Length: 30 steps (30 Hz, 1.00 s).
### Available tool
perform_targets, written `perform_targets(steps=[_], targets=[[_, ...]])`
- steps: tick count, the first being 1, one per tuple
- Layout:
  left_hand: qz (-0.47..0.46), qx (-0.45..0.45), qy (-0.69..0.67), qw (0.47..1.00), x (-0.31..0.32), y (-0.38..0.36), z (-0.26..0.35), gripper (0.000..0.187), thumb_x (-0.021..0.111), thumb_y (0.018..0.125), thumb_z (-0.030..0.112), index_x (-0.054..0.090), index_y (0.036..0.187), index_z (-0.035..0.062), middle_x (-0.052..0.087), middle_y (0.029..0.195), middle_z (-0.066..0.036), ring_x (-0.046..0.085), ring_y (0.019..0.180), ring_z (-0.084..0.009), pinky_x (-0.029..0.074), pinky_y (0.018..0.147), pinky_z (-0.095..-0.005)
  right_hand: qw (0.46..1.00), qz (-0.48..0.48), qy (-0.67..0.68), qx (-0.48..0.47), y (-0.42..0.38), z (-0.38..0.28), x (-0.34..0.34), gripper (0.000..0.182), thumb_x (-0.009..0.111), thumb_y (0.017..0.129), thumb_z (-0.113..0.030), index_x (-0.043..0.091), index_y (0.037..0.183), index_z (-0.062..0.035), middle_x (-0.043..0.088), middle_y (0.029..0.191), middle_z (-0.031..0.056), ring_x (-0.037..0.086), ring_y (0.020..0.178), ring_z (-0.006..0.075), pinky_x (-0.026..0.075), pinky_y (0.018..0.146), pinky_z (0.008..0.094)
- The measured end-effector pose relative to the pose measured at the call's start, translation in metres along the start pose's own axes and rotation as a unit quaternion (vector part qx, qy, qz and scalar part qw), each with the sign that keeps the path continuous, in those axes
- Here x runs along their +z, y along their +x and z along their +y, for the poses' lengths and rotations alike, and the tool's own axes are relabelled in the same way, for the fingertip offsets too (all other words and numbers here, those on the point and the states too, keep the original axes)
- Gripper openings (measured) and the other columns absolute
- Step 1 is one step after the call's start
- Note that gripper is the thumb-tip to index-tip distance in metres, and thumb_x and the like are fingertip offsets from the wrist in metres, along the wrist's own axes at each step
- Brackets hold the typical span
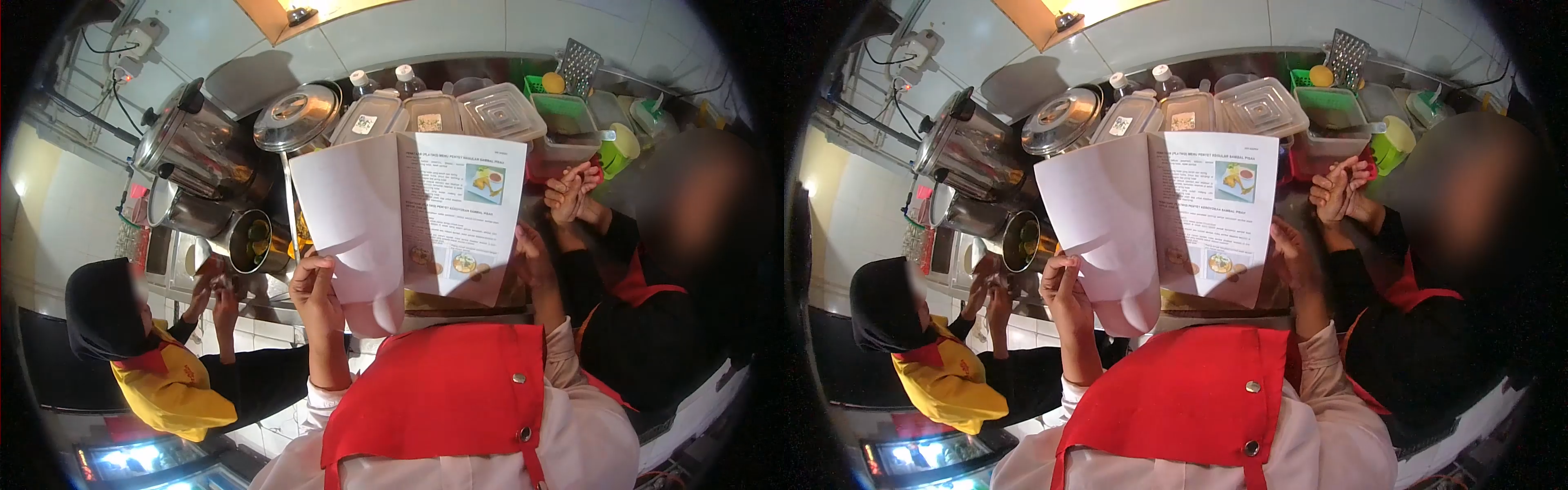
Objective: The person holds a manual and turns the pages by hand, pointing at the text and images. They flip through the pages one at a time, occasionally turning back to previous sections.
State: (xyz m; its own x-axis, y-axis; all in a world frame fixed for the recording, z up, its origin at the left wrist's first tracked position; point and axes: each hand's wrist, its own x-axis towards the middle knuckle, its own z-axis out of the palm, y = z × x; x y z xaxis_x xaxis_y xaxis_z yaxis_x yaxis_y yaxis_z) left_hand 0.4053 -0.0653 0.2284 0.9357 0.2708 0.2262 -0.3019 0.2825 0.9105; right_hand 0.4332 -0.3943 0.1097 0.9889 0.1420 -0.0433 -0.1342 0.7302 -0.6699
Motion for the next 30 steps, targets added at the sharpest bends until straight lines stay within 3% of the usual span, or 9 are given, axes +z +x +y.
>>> perform_targets(steps=[4, 5, 19, 30], targets=[[0.002, -0.015, 0.002, 1.000, 0.002, 0.000, 0.002, 0.015, 0.054, 0.085, -0.010, 0.064, 0.085, 0.0015, 0.061, 0.110, -0.010, 0.057, 0.092, -0.0125, 0.042, 0.084, -0.0237, 0.999, 0.013, -0.038, -0.008, 0.004, 0.006, -0.011, 0.025, 0.054, 0.093, -0.018, 0.060, 0.111, -0.0008, 0.065, 0.103, 0.0062, 0.060, 0.092, 0.0114, 0.046, 0.077, 0.0232], [0.012, -0.014, 0.010, 1.000, 0.002, 0.000, 0.002, 0.012, 0.055, 0.086, -0.007, 0.062, 0.084, 0.0027, 0.062, 0.096, -0.006, 0.056, 0.089, -0.0098, 0.043, 0.082, -0.0227, 0.999, 0.013, -0.037, -0.005, 0.002, 0.009, -0.010, 0.025, 0.054, 0.093, -0.018, 0.060, 0.111, -0.0008, 0.065, 0.103, 0.0062, 0.060, 0.092, 0.0114, 0.046, 0.077, 0.0232], [0.003, -0.006, 0.012, 1.000, 0.002, -0.003, -0.006, 0.011, 0.057, 0.086, -0.006, 0.063, 0.084, 0.0033, 0.060, 0.100, -0.005, 0.055, 0.090, -0.0105, 0.042, 0.083, -0.0233, 0.995, 0.086, 0.024, -0.050, 0.005, -0.005, 0.018, 0.028, 0.050, 0.096, -0.023, 0.061, 0.110, -0.0012, 0.065, 0.105, 0.0064, 0.061, 0.093, 0.0134, 0.046, 0.082, 0.0257], [0.000, -0.017, -0.002, 1.000, 0.000, -0.004, -0.013, 0.011, 0.055, 0.087, -0.005, 0.063, 0.085, 0.0029, 0.061, 0.099, -0.005, 0.056, 0.089, -0.0110, 0.045, 0.080, -0.0239, 0.994, 0.032, 0.104, 0.005, 0.004, -0.010, 0.032, 0.031, 0.047, 0.097, -0.026, 0.060, 0.113, -0.0028, 0.065, 0.107, 0.0056, 0.060, 0.098, 0.0131, 0.046, 0.087, 0.0281]])
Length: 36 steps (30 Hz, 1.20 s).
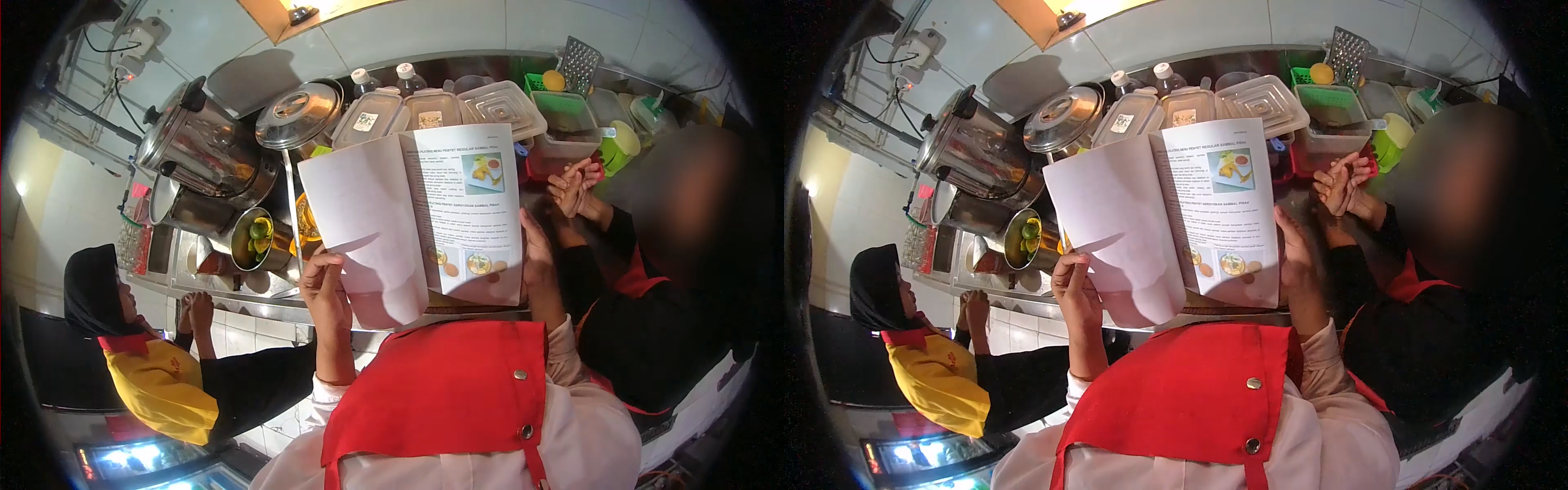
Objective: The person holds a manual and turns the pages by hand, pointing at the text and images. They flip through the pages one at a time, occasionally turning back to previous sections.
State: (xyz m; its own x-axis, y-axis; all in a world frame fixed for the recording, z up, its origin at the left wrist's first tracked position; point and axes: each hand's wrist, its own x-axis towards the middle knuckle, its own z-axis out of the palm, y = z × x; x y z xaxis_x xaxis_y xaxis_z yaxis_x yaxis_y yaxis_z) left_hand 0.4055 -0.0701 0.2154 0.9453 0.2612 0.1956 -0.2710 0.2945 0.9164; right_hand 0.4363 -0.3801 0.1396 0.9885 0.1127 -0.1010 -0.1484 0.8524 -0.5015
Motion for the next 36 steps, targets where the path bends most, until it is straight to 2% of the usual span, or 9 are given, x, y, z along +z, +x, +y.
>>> perform_targets(steps=[8, 16, 18, 23, 25, 26, 28, 33, 36], targets=[[-0.037, -0.065, 0.044, 0.996, 0.017, -0.003, -0.001, 0.021, 0.050, 0.088, -0.007, 0.066, 0.099, 0.0008, 0.063, 0.104, -0.007, 0.057, 0.092, -0.0102, 0.044, 0.079, -0.0217, 0.999, -0.003, -0.030, 0.042, -0.005, 0.002, 0.008, 0.030, 0.043, 0.098, -0.025, 0.060, 0.112, -0.0036, 0.063, 0.110, 0.0058, 0.058, 0.101, 0.0129, 0.043, 0.091, 0.0283], [-0.129, -0.126, 0.088, 0.980, 0.040, -0.011, 0.008, 0.040, 0.047, 0.084, -0.008, 0.059, 0.121, 0.0006, 0.060, 0.122, -0.010, 0.055, 0.107, -0.0139, 0.041, 0.094, -0.0272, 0.983, -0.053, -0.150, -0.087, -0.005, 0.017, 0.027, 0.030, 0.047, 0.096, -0.026, 0.060, 0.108, -0.0024, 0.065, 0.105, 0.0074, 0.060, 0.097, 0.0148, 0.044, 0.088, 0.0292], [-0.151, -0.113, 0.095, 0.978, 0.039, -0.012, 0.007, 0.039, 0.048, 0.085, -0.007, 0.058, 0.122, 0.0004, 0.059, 0.123, -0.010, 0.054, 0.110, -0.0143, 0.040, 0.096, -0.0279, 0.998, -0.061, -0.008, 0.029, -0.005, 0.023, 0.028, 0.029, 0.049, 0.096, -0.026, 0.060, 0.108, -0.0027, 0.066, 0.103, 0.0083, 0.062, 0.093, 0.0161, 0.047, 0.085, 0.0311], [-0.161, -0.137, 0.084, 0.974, 0.050, -0.018, 0.007, 0.039, 0.054, 0.084, -0.008, 0.056, 0.123, -0.0016, 0.057, 0.125, -0.013, 0.052, 0.113, -0.0154, 0.037, 0.099, -0.0293, 0.986, -0.094, -0.136, 0.020, -0.009, 0.023, 0.056, 0.026, 0.059, 0.091, -0.021, 0.060, 0.110, -0.0031, 0.063, 0.111, 0.0100, 0.060, 0.102, 0.0191, 0.047, 0.086, 0.0302], [-0.160, -0.138, 0.097, 0.973, 0.051, -0.019, 0.006, 0.036, 0.056, 0.086, -0.004, 0.057, 0.122, -0.0011, 0.057, 0.123, -0.011, 0.053, 0.110, -0.0148, 0.039, 0.096, -0.0285, 0.901, -0.163, -0.367, -0.166, -0.010, 0.023, 0.068, 0.033, 0.067, 0.084, -0.019, 0.060, 0.111, -0.0028, 0.059, 0.119, 0.0122, 0.054, 0.113, 0.0222, 0.043, 0.093, 0.0328], [-0.157, -0.139, 0.110, 0.972, 0.052, -0.019, 0.005, 0.033, 0.059, 0.087, -0.001, 0.059, 0.121, -0.0006, 0.058, 0.121, -0.010, 0.053, 0.107, -0.0141, 0.041, 0.094, -0.0277, 0.900, -0.164, -0.367, -0.166, -0.011, 0.022, 0.069, 0.033, 0.067, 0.084, -0.019, 0.060, 0.111, -0.0028, 0.059, 0.119, 0.0122, 0.054, 0.113, 0.0222, 0.043, 0.093, 0.0328], [-0.149, -0.137, 0.114, 0.973, 0.049, -0.020, 0.001, 0.032, 0.062, 0.085, -0.001, 0.061, 0.117, -0.0011, 0.059, 0.116, -0.009, 0.055, 0.102, -0.0135, 0.043, 0.090, -0.0268, 0.801, -0.182, -0.518, -0.238, -0.013, 0.022, 0.072, 0.043, 0.075, 0.075, -0.017, 0.060, 0.113, -0.0029, 0.056, 0.122, 0.0145, 0.048, 0.119, 0.0251, 0.039, 0.099, 0.0361], [-0.132, -0.104, 0.118, 0.979, 0.053, -0.028, -0.009, 0.029, 0.072, 0.076, -0.005, 0.066, 0.104, -0.0020, 0.060, 0.100, -0.007, 0.058, 0.085, -0.0094, 0.046, 0.072, -0.0220, 0.787, -0.192, -0.529, -0.252, -0.020, 0.026, 0.089, 0.049, 0.080, 0.069, -0.020, 0.061, 0.111, -0.0042, 0.055, 0.123, 0.0152, 0.050, 0.118, 0.0277, 0.038, 0.099, 0.0381], [-0.133, -0.072, 0.134, 0.979, 0.055, -0.027, -0.008, 0.024, 0.070, 0.078, -0.005, 0.068, 0.101, -0.0017, 0.061, 0.098, -0.007, 0.057, 0.084, -0.0090, 0.045, 0.070, -0.0210, 0.782, -0.191, -0.537, -0.253, -0.021, 0.025, 0.091, 0.049, 0.080, 0.070, -0.019, 0.061, 0.113, -0.0043, 0.055, 0.124, 0.0154, 0.050, 0.118, 0.0280, 0.038, 0.099, 0.0382]])
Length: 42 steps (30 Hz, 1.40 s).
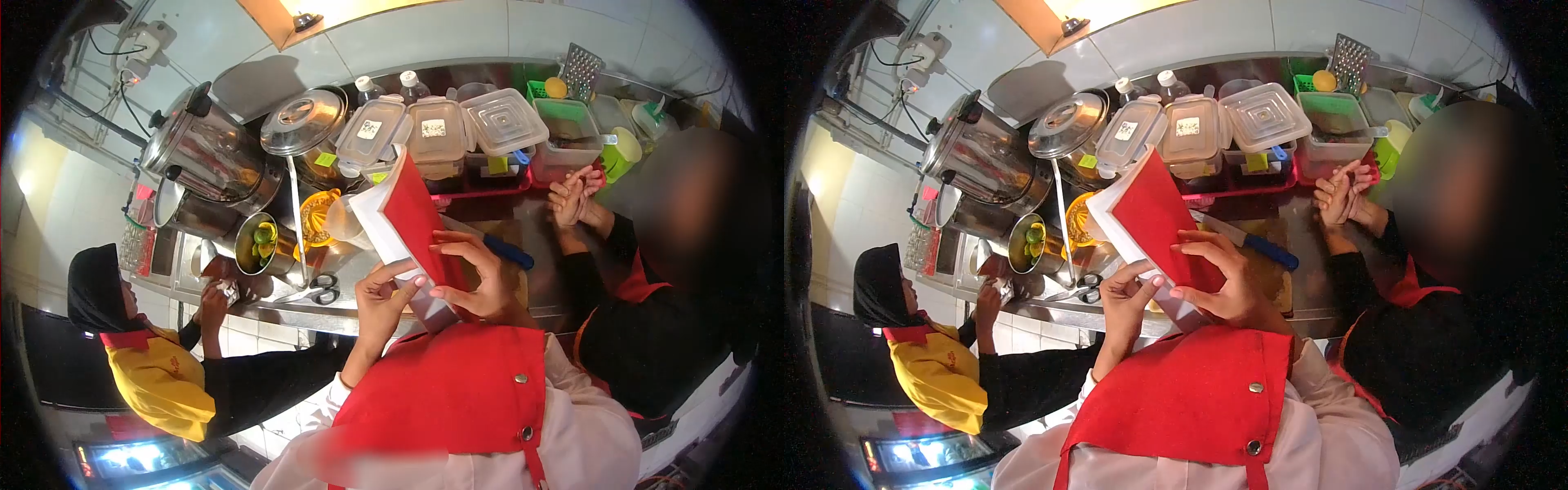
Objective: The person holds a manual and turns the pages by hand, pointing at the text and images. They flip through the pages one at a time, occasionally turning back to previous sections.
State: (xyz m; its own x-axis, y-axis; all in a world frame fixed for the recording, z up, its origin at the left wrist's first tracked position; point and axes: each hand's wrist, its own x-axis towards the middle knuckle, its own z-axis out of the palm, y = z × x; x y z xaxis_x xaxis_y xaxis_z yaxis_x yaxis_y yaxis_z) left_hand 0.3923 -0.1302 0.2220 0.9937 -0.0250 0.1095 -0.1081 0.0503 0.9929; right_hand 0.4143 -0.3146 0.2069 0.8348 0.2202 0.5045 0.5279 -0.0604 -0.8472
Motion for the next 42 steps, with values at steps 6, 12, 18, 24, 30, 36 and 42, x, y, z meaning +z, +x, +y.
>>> perform_targets(steps=[6, 12, 18, 24, 30, 36, 42], targets=[[-0.005, -0.016, -0.006, 1.000, 0.000, 0.000, -0.006, 0.017, 0.068, 0.081, -0.001, 0.069, 0.097, -0.0012, 0.063, 0.096, -0.007, 0.056, 0.080, -0.0079, 0.042, 0.066, -0.0193, 0.999, 0.004, 0.032, 0.019, 0.000, 0.000, -0.001, 0.048, 0.078, 0.071, -0.020, 0.060, 0.113, -0.0033, 0.055, 0.123, 0.0163, 0.050, 0.118, 0.0280, 0.038, 0.100, 0.0381], [0.007, -0.018, -0.009, 1.000, 0.001, 0.002, -0.007, 0.011, 0.068, 0.082, 0.000, 0.069, 0.092, -0.0011, 0.062, 0.092, -0.005, 0.055, 0.073, -0.0061, 0.041, 0.062, -0.0180, 0.999, -0.002, 0.022, 0.027, 0.000, -0.001, -0.003, 0.050, 0.078, 0.070, -0.021, 0.060, 0.113, -0.0021, 0.054, 0.124, 0.0166, 0.049, 0.119, 0.0297, 0.038, 0.100, 0.0385], [0.020, 0.000, -0.016, 1.000, 0.001, 0.002, -0.003, 0.007, 0.065, 0.082, -0.004, 0.064, 0.089, -0.0026, 0.058, 0.091, -0.003, 0.054, 0.073, -0.0046, 0.042, 0.062, -0.0179, 0.999, 0.028, -0.020, -0.005, 0.001, -0.009, 0.005, 0.055, 0.075, 0.074, -0.013, 0.051, 0.122, -0.0009, 0.055, 0.123, 0.0161, 0.051, 0.117, 0.0271, 0.040, 0.098, 0.0369], [0.103, 0.049, 0.010, 0.993, -0.018, 0.005, -0.006, 0.007, 0.056, 0.085, -0.006, 0.059, 0.088, -0.0004, 0.057, 0.090, -0.001, 0.054, 0.078, -0.0063, 0.041, 0.072, -0.0200, 0.980, 0.132, -0.004, 0.149, -0.006, -0.018, 0.000, 0.033, 0.054, 0.090, -0.008, 0.049, 0.121, 0.0013, 0.062, 0.104, 0.0131, 0.056, 0.095, 0.0126, 0.043, 0.085, 0.0281], [0.257, 0.112, -0.003, 0.960, -0.054, 0.019, -0.013, 0.008, 0.049, 0.094, 0.009, 0.055, 0.089, 0.0042, 0.058, 0.094, -0.001, 0.052, 0.084, -0.0061, 0.041, 0.074, -0.0209, 0.961, 0.232, -0.107, 0.106, -0.006, 0.018, -0.028, 0.045, 0.053, 0.091, -0.004, 0.038, 0.133, 0.0009, 0.060, 0.113, 0.0200, 0.058, 0.104, 0.0196, 0.047, 0.083, 0.0328], [0.268, 0.082, 0.015, 0.960, -0.072, 0.020, -0.016, 0.014, 0.049, 0.097, 0.017, 0.053, 0.094, 0.0041, 0.054, 0.088, 0.001, 0.047, 0.079, -0.0052, 0.038, 0.072, -0.0202, 0.967, 0.206, -0.067, 0.138, -0.013, 0.053, -0.049, 0.046, 0.059, 0.088, -0.003, 0.041, 0.129, 0.0005, 0.060, 0.112, 0.0141, 0.057, 0.104, 0.0176, 0.049, 0.086, 0.0306], [0.274, 0.044, 0.040, 0.960, -0.073, 0.018, -0.023, 0.016, 0.050, 0.097, 0.019, 0.053, 0.094, 0.0042, 0.048, 0.082, 0.003, 0.040, 0.074, -0.0038, 0.035, 0.068, -0.0193, 0.964, 0.209, -0.026, 0.162, -0.019, 0.068, -0.050, 0.038, 0.058, 0.087, -0.002, 0.045, 0.123, 0.0011, 0.060, 0.110, 0.0129, 0.057, 0.104, 0.0164, 0.048, 0.088, 0.0314]])
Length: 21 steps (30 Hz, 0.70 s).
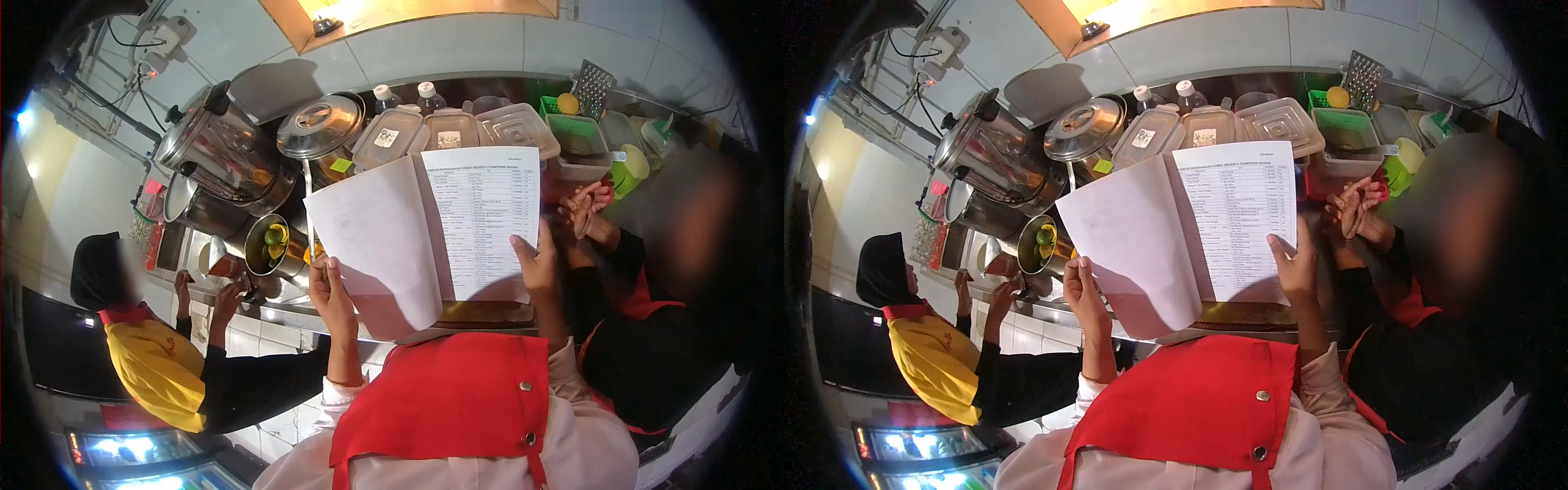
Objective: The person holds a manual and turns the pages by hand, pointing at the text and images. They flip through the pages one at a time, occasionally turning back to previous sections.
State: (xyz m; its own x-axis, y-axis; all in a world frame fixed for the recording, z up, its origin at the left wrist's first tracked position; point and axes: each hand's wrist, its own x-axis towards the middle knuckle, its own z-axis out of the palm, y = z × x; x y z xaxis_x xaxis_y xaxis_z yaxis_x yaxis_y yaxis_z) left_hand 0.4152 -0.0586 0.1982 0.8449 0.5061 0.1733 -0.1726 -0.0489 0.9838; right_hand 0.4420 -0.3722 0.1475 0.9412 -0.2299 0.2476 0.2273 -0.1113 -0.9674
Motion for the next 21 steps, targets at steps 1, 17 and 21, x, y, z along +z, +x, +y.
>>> perform_targets(steps=[1, 17, 21], targets=[[-0.001, 0.000, 0.000, 1.000, 0.000, 0.000, 0.000, 0.016, 0.050, 0.097, 0.019, 0.053, 0.094, 0.0042, 0.048, 0.082, 0.003, 0.040, 0.074, -0.0038, 0.035, 0.068, -0.0193, 1.000, 0.001, 0.000, 0.000, 0.000, 0.000, 0.000, 0.038, 0.058, 0.087, -0.002, 0.045, 0.123, 0.0011, 0.060, 0.110, 0.0129, 0.057, 0.104, 0.0164, 0.048, 0.088, 0.0314], [-0.002, 0.029, 0.010, 1.000, 0.005, -0.006, 0.006, 0.012, 0.050, 0.097, 0.017, 0.049, 0.091, 0.0059, 0.047, 0.082, 0.003, 0.038, 0.072, -0.0029, 0.030, 0.062, -0.0183, 0.976, 0.112, -0.118, -0.141, -0.002, 0.003, 0.009, 0.040, 0.038, 0.097, -0.007, 0.039, 0.137, 0.0008, 0.052, 0.128, 0.0189, 0.052, 0.116, 0.0253, 0.039, 0.096, 0.0333], [-0.003, 0.042, 0.006, 0.999, 0.007, -0.006, 0.004, 0.009, 0.052, 0.096, 0.014, 0.049, 0.095, 0.0053, 0.049, 0.083, 0.003, 0.040, 0.072, -0.0027, 0.031, 0.062, -0.0180, 0.972, 0.095, -0.179, -0.117, -0.006, -0.004, 0.004, 0.040, 0.039, 0.096, -0.003, 0.042, 0.135, 0.0010, 0.049, 0.131, 0.0201, 0.049, 0.121, 0.0287, 0.039, 0.097, 0.0343]])
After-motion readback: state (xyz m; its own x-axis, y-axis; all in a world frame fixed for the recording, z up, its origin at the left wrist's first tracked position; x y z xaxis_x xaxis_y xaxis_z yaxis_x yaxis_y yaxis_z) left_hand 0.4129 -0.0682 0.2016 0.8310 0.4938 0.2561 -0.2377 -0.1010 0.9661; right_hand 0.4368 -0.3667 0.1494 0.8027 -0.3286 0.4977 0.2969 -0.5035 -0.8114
